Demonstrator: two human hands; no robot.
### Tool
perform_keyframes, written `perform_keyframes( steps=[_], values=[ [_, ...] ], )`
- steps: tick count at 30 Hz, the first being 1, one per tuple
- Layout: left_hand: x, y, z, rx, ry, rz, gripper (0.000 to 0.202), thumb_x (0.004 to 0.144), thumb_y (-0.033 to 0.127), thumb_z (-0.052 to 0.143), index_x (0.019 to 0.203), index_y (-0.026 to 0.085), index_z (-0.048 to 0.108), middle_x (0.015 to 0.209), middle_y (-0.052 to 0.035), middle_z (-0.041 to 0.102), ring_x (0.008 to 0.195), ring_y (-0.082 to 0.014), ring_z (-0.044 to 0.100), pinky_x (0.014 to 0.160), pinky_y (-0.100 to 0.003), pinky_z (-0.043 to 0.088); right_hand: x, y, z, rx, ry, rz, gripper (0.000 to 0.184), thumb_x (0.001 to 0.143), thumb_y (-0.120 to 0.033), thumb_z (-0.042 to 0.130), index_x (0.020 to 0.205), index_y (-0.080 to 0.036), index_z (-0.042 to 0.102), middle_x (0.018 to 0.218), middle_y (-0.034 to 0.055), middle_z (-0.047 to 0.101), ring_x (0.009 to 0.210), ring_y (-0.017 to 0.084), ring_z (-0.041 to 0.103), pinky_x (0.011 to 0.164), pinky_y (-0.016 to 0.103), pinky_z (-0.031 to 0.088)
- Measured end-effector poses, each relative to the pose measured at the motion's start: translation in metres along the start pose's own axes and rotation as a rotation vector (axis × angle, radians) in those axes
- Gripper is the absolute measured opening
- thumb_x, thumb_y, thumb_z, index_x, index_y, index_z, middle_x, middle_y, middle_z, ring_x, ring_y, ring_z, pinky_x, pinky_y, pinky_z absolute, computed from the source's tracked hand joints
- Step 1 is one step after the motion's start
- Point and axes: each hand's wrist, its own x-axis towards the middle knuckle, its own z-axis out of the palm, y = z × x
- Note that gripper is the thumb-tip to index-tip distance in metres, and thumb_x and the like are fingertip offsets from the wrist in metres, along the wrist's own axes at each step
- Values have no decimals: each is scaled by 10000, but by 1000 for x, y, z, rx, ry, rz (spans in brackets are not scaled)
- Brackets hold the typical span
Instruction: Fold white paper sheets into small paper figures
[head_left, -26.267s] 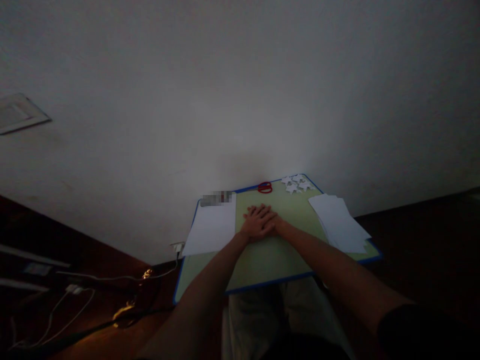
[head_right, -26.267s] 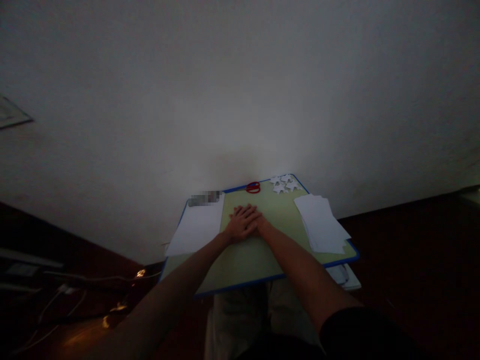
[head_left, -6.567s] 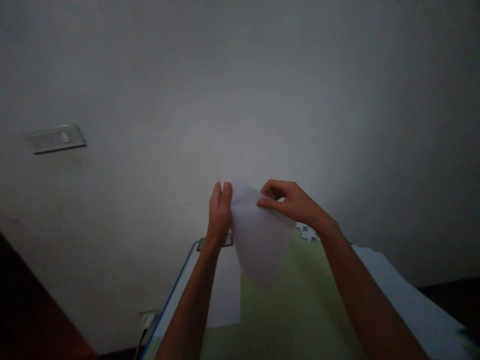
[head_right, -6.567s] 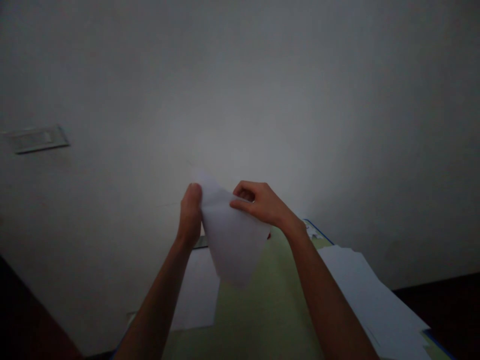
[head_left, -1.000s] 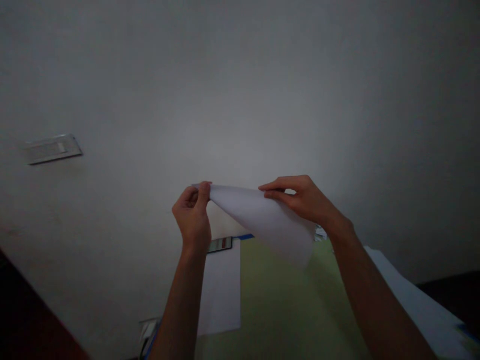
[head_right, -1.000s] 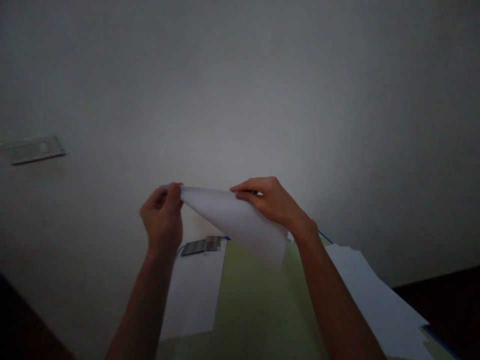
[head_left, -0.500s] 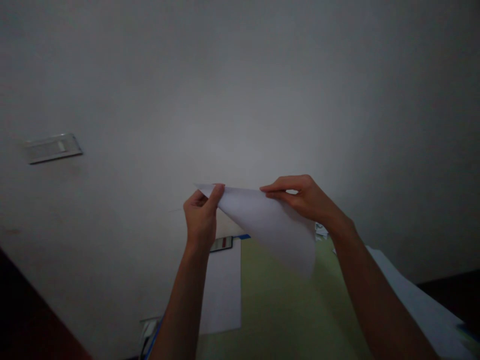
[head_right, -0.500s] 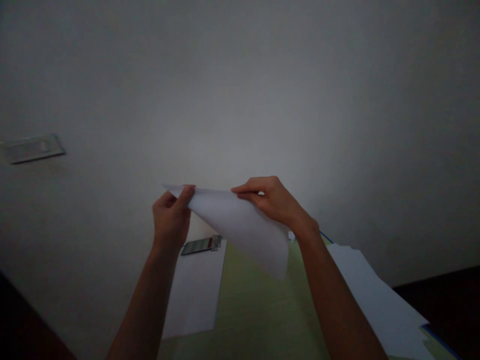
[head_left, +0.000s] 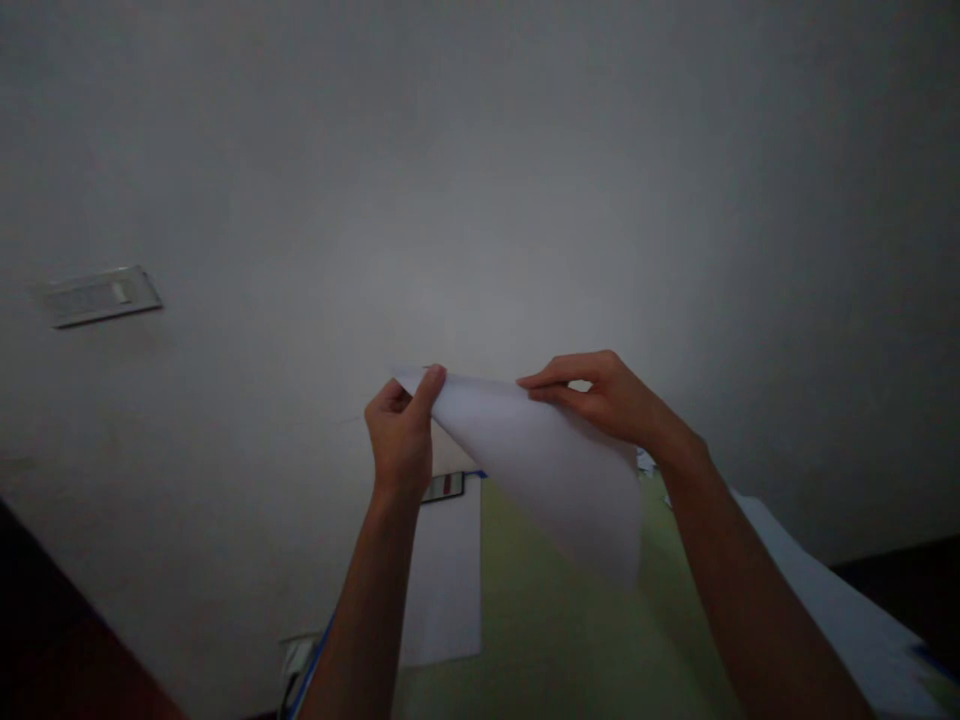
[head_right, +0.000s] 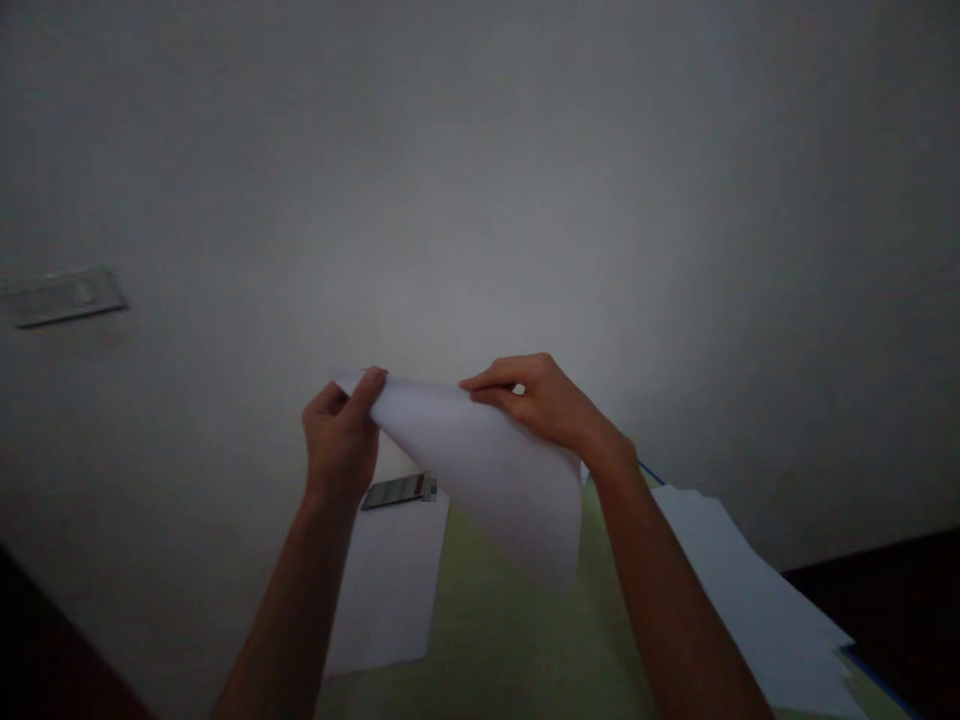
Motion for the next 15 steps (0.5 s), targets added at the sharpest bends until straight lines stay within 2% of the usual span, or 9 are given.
perform_keyframes(
  steps=[4,10,15],
  values=[
    [-1,0,1,-4,8,23,278,656,346,928,732,148,748,735,-14,692,640,-93,584,591,-214,438,0,1,1,-4,-12,13,181,923,-238,688,1038,-272,825,1035,20,813,965,194,734,867,312,555],
    [-2,1,1,38,27,77,299,676,377,923,731,151,734,708,0,667,606,-85,556,563,-213,429,-1,0,1,-1,-48,53,277,902,-293,738,1175,-293,785,1134,19,796,1003,202,728,836,308,568],
    [0,0,-2,31,28,96,289,694,368,913,724,150,724,709,5,658,614,-85,554,566,-214,421,-2,1,-1,-23,-38,70,248,880,-313,759,1121,-287,807,1079,29,809,962,215,742,845,336,581]
  ],
)
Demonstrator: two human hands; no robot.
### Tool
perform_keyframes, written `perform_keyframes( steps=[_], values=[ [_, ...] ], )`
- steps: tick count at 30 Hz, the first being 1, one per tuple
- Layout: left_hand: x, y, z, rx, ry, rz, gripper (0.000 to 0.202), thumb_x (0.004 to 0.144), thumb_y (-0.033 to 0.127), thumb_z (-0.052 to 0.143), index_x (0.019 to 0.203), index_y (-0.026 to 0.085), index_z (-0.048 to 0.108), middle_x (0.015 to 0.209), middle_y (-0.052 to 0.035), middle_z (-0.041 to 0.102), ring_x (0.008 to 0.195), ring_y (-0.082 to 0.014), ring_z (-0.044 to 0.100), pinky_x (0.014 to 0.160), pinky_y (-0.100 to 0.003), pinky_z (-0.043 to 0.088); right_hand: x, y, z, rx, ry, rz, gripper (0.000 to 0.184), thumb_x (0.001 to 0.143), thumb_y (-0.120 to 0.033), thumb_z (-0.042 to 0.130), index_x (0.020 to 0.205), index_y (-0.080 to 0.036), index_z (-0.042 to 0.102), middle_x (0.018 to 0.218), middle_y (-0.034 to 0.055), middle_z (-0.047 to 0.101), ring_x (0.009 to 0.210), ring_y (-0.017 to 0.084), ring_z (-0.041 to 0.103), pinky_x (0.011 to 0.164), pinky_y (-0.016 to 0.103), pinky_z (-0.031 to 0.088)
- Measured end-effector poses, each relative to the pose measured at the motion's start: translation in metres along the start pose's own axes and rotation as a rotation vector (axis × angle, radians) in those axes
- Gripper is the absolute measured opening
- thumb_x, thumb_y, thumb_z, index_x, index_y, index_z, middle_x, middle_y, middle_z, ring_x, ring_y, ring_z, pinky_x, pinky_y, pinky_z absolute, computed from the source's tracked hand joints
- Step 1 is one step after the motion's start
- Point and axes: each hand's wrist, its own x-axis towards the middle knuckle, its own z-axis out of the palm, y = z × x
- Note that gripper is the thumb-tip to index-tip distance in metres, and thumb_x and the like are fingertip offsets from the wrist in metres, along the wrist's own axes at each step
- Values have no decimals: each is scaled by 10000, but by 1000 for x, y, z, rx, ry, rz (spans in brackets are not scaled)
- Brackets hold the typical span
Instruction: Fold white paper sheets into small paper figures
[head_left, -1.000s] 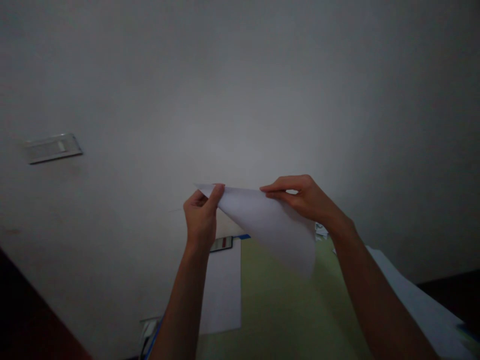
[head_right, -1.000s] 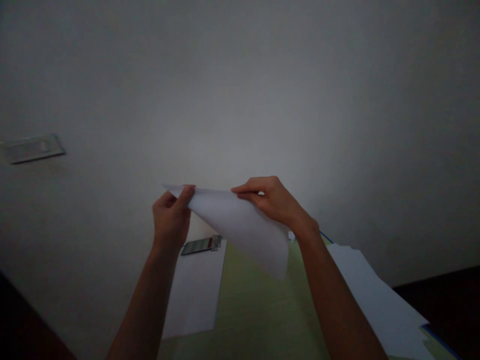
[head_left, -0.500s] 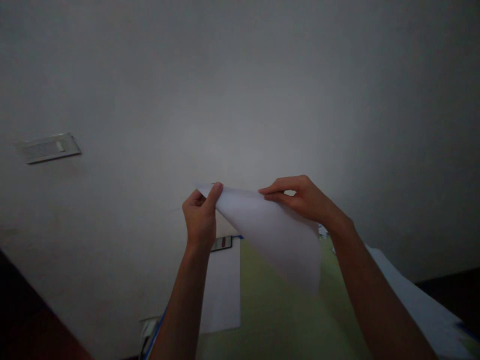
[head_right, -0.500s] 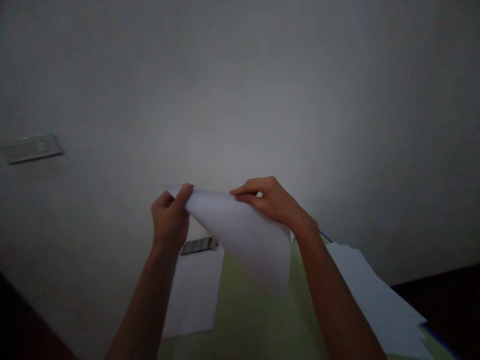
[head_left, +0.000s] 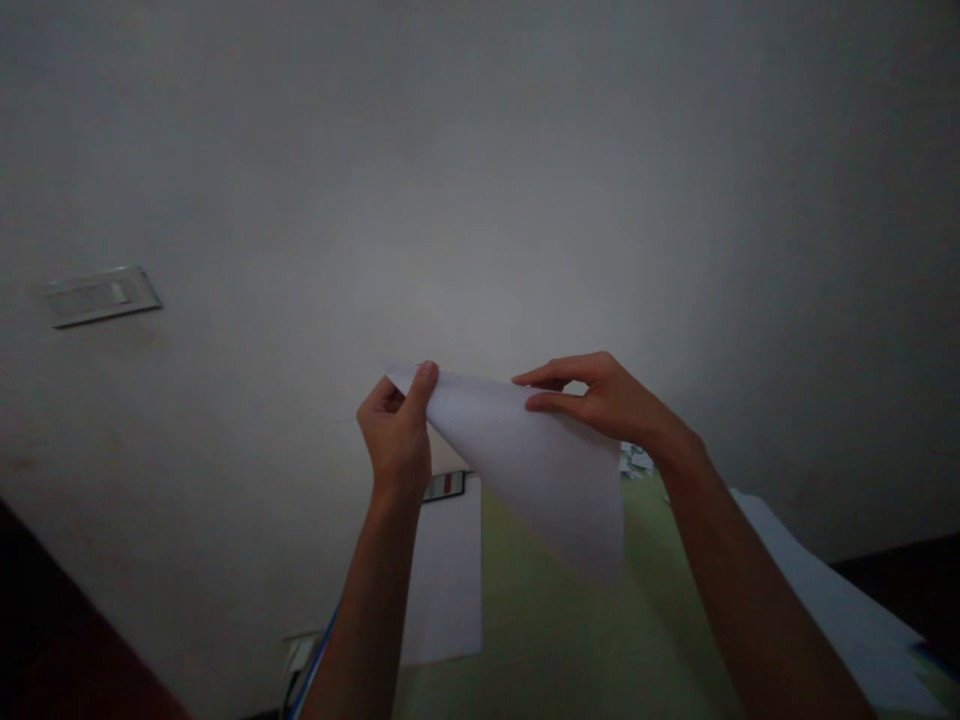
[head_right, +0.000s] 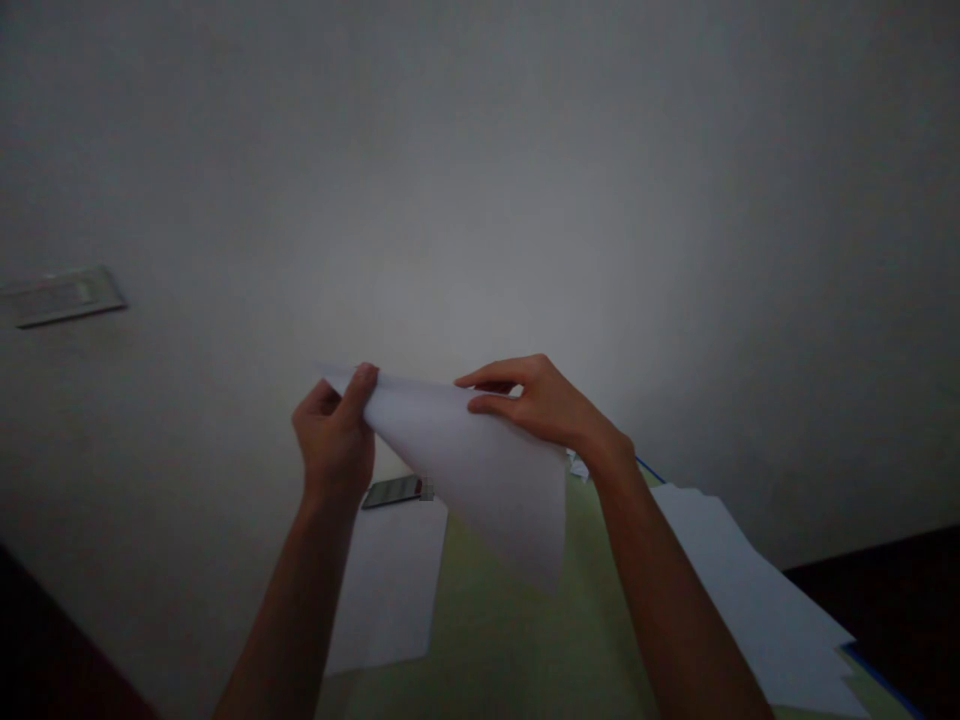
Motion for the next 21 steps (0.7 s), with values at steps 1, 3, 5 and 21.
perform_keyframes(
  steps=[1,3,5,21],
  values=[
    [1,0,-1,-1,5,-3,285,696,362,912,721,149,723,706,5,655,613,-84,551,564,-213,416,0,1,0,-1,2,5,244,877,-312,761,1114,-286,810,1079,29,810,964,217,743,843,336,582],
    [3,0,-3,-5,16,-9,284,693,356,913,713,149,720,702,5,651,612,-83,547,564,-213,414,0,2,-1,4,4,12,235,874,-305,763,1102,-284,813,1085,28,810,972,217,746,834,329,583],
    [4,-1,-4,-12,19,-15,289,685,358,918,712,153,716,705,3,651,620,-86,552,573,-217,424,0,3,-1,6,4,13,226,874,-298,763,1093,-283,815,1086,26,811,972,215,749,824,322,581],
    [4,1,-2,-78,6,-55,281,672,348,927,732,156,731,751,-11,672,657,-90,575,602,-208,454,1,4,-1,12,24,-52,199,901,-258,734,1081,-277,816,1056,20,815,955,204,737,861,331,546]
  ],
)
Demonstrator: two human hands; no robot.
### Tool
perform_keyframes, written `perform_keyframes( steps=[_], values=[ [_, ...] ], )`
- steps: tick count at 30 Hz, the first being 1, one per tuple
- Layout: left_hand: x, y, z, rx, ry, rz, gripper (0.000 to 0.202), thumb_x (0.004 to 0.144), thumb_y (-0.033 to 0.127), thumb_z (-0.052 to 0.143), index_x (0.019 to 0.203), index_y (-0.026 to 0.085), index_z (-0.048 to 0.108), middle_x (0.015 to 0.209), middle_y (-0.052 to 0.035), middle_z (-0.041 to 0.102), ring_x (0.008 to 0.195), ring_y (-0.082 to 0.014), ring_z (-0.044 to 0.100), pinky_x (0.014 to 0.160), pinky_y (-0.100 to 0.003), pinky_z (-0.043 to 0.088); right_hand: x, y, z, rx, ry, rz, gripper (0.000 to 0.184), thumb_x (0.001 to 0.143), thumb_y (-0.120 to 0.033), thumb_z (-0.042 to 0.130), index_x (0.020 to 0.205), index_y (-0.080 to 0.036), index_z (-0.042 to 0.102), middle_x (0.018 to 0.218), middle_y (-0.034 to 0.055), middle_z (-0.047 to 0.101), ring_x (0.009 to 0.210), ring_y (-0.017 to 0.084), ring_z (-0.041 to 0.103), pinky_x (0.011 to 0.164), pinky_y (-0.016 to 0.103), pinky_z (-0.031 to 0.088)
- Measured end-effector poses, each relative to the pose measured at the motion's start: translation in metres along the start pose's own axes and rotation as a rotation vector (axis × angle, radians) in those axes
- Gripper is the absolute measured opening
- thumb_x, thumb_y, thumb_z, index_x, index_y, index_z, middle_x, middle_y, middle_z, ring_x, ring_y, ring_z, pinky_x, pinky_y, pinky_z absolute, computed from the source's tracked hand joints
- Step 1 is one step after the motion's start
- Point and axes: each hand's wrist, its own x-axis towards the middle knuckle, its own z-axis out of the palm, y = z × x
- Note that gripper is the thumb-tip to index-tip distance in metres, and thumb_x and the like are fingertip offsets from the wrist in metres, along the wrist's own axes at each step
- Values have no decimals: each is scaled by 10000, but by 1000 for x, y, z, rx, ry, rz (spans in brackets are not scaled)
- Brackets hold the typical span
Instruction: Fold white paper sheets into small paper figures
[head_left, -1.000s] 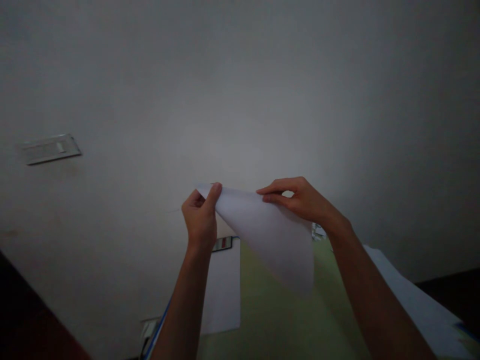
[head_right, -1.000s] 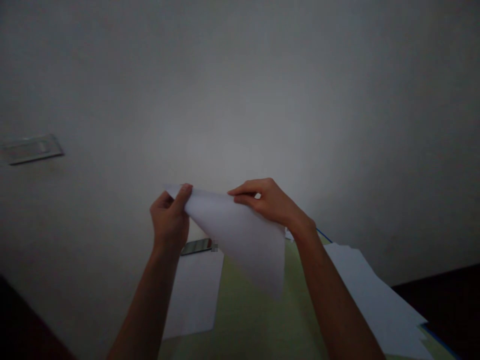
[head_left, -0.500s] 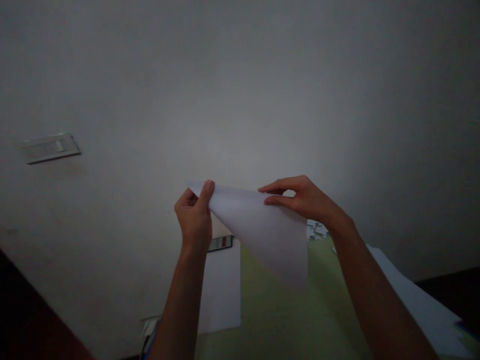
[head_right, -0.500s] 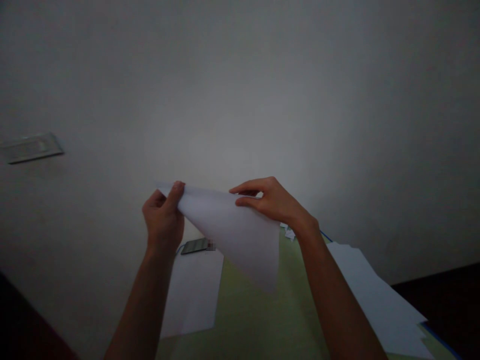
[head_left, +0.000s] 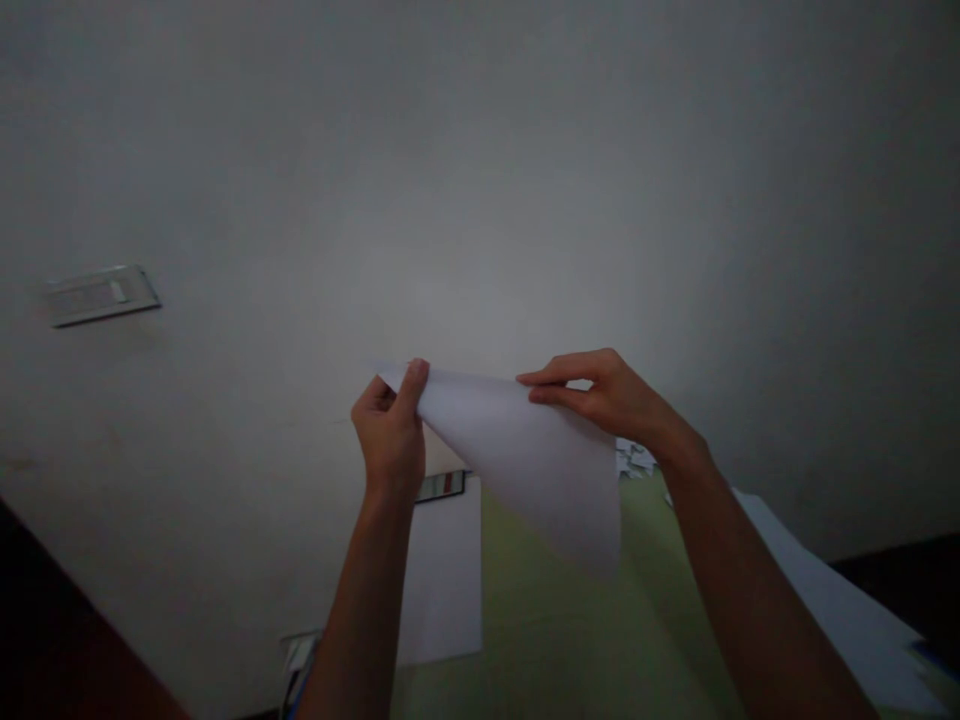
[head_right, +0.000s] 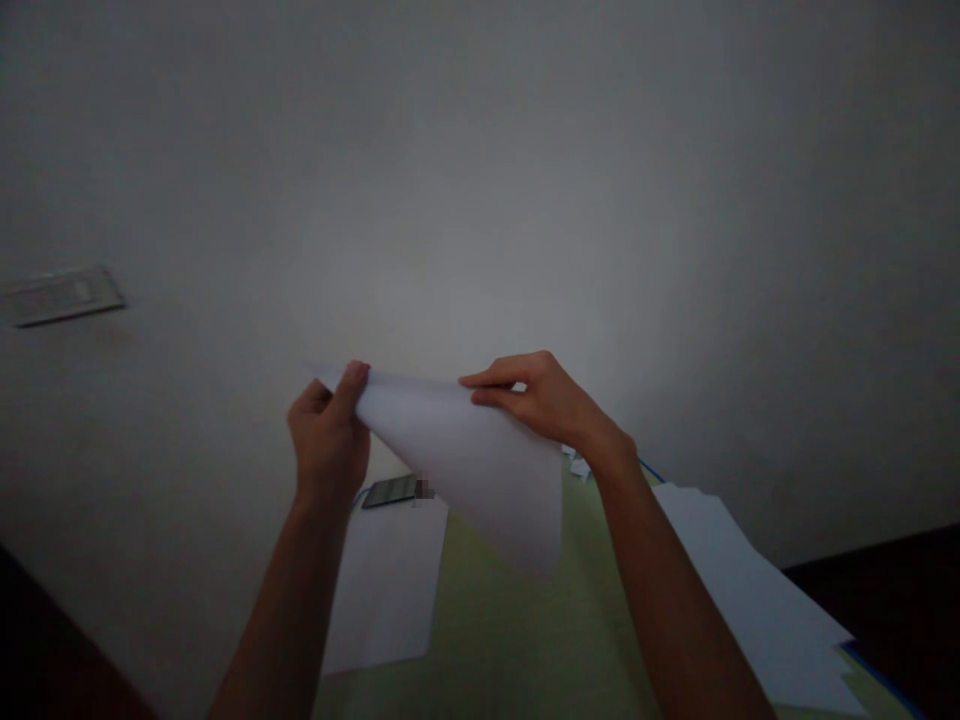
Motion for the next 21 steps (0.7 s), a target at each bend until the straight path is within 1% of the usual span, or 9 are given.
perform_keyframes(
  steps=[5,7,9,12,15,18,21],
  values=[
    [-2,-2,-1,-32,-121,-77,315,741,423,883,765,145,738,760,-28,669,682,-106,590,612,-210,479,-1,-3,-2,-16,66,-29,204,903,-233,727,1082,-274,817,1027,21,814,942,198,732,839,321,543],
    [-2,-3,-2,-36,-133,-83,323,738,433,885,786,148,739,779,-31,673,694,-111,594,615,-212,486,-1,-3,-2,-16,83,-29,199,905,-240,727,1078,-275,818,1010,21,814,930,196,731,822,318,543],
    [-1,-5,-3,-31,-118,-69,332,729,437,891,766,153,723,755,-18,649,676,-103,572,601,-205,478,-1,-2,-3,-16,85,-25,198,906,-243,725,1077,-276,819,1004,22,814,923,195,730,817,317,544],
    [1,-5,-4,-21,-79,-33,406,729,464,887,638,158,635,649,21,534,608,-82,493,554,-188,439,-2,0,-3,-14,70,-11,205,910,-262,717,1087,-284,816,1025,26,813,942,201,730,829,325,548],
    [1,-4,-4,-15,-49,-8,471,734,495,876,594,161,575,622,36,462,583,-75,450,531,-185,411,-2,2,-2,-15,49,-5,214,913,-305,713,1102,-294,812,1037,29,813,950,208,729,834,335,552],
    [1,-2,-2,-20,-26,21,480,724,491,883,588,162,561,620,41,447,580,-73,443,530,-188,404,-2,4,-2,-11,27,-1,220,913,-317,711,1108,-292,811,1044,31,813,951,209,730,846,336,549],
    [2,-2,-3,-41,16,42,414,678,448,915,623,163,619,651,33,509,636,-84,500,597,-199,454,-3,7,-3,0,16,29,215,906,-306,722,1100,-288,814,1058,30,813,969,212,730,853,335,541]
  ],
)
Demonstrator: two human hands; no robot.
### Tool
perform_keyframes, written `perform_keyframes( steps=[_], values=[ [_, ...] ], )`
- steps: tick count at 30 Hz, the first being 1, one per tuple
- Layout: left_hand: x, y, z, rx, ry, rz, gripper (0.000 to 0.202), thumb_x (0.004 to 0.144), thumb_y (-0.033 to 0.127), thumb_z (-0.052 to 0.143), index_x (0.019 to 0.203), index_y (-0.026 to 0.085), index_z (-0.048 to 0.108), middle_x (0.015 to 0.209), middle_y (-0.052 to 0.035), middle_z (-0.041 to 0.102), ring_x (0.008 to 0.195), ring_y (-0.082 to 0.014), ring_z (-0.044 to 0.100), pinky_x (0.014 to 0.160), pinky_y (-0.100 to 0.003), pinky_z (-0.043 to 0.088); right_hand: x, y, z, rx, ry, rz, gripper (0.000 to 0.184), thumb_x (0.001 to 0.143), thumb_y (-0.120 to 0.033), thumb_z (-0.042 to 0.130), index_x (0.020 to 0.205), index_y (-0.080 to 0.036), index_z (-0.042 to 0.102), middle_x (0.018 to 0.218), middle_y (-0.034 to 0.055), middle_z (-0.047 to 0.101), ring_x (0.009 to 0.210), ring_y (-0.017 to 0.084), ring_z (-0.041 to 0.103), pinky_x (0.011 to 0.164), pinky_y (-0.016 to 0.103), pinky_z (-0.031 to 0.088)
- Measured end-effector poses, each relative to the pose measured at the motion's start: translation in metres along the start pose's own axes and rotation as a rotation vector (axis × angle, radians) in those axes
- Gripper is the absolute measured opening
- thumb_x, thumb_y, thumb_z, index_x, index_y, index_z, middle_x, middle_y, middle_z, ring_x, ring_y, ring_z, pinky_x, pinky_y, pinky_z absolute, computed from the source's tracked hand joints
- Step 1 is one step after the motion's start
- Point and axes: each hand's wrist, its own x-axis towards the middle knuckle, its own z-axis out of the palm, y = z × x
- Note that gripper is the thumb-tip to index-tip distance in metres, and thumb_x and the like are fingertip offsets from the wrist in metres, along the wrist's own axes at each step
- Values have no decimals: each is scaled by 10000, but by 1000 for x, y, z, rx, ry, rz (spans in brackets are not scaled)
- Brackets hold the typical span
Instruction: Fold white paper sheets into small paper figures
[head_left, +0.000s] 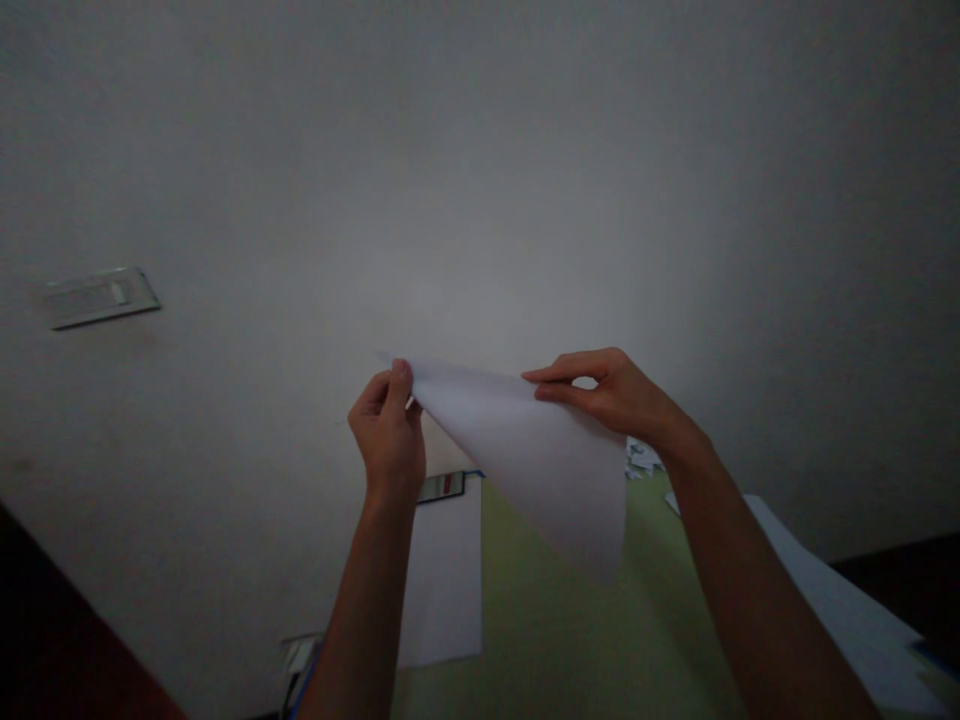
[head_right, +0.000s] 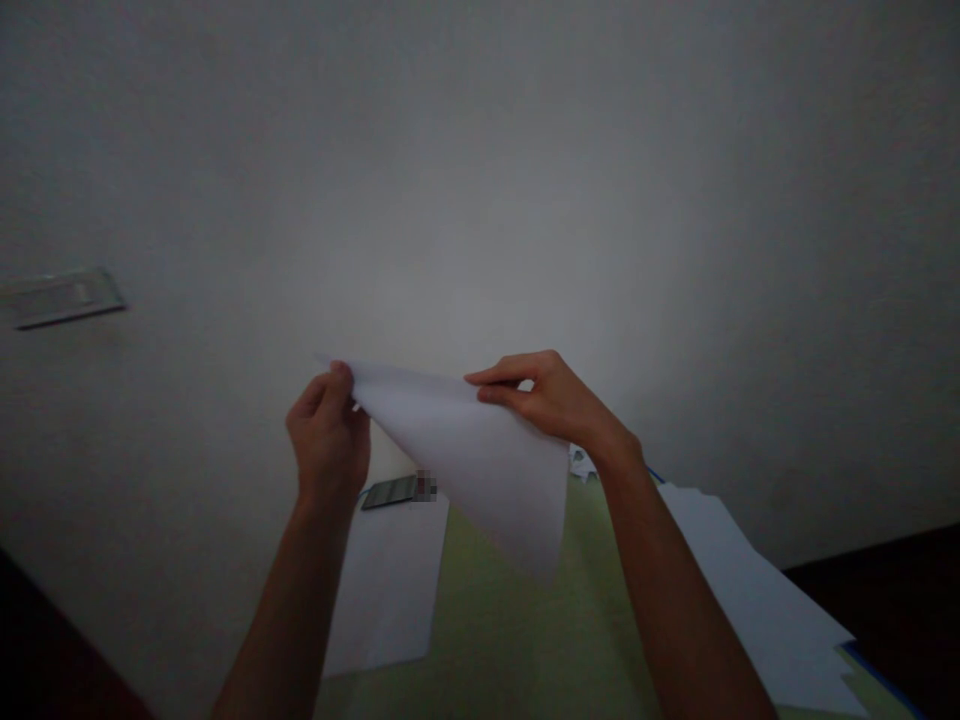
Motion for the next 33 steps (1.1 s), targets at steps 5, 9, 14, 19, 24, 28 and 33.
perform_keyframes(
  steps=[5,9,14,19,24,28,33],
  values=[
    [6,-2,-5,-31,89,-4,325,610,368,941,716,189,692,772,10,638,763,-114,594,679,-229,500,-2,6,-2,9,-3,30,197,894,-302,738,1072,-284,820,1034,24,816,954,207,729,850,331,537],
    [8,-4,-6,-25,115,1,303,626,342,925,752,188,696,795,8,651,773,-111,601,689,-232,495,-2,7,-2,11,-21,30,198,900,-308,732,1076,-284,819,1044,27,815,959,209,729,855,340,537],
    [8,-3,-6,-7,130,16,272,643,318,896,776,197,692,823,6,654,781,-112,603,684,-229,493,-2,7,-2,19,-29,32,195,896,-307,733,1070,-292,820,1030,21,814,955,209,728,853,339,538],
    [10,-2,-7,11,113,33,234,690,313,838,735,198,640,808,16,637,746,-100,589,663,-215,478,-2,7,-2,15,-33,35,198,898,-326,726,1070,-293,820,1038,26,814,968,221,728,854,353,545],
    [9,-1,-6,12,117,37,229,713,326,819,749,200,632,816,13,642,745,-101,594,674,-216,495,-1,4,-2,1,-19,29,194,900,-314,717,1060,-290,823,1036,27,815,962,219,732,861,351,551],
    [6,-2,-5,33,30,-22,291,742,409,841,757,192,648,763,18,617,686,-100,573,622,-219,489,-1,1,-2,-16,33,-1,201,907,-300,714,1077,-288,819,1044,27,813,966,218,732,870,354,554],
    [4,-6,-8,137,-59,-65,315,688,419,893,739,174,702,759,-8,660,671,-109,581,604,-230,495,-1,3,-4,-36,68,-20,209,916,-333,705,1089,-298,816,1059,36,809,988,231,731,887,376,562]
  ],
)
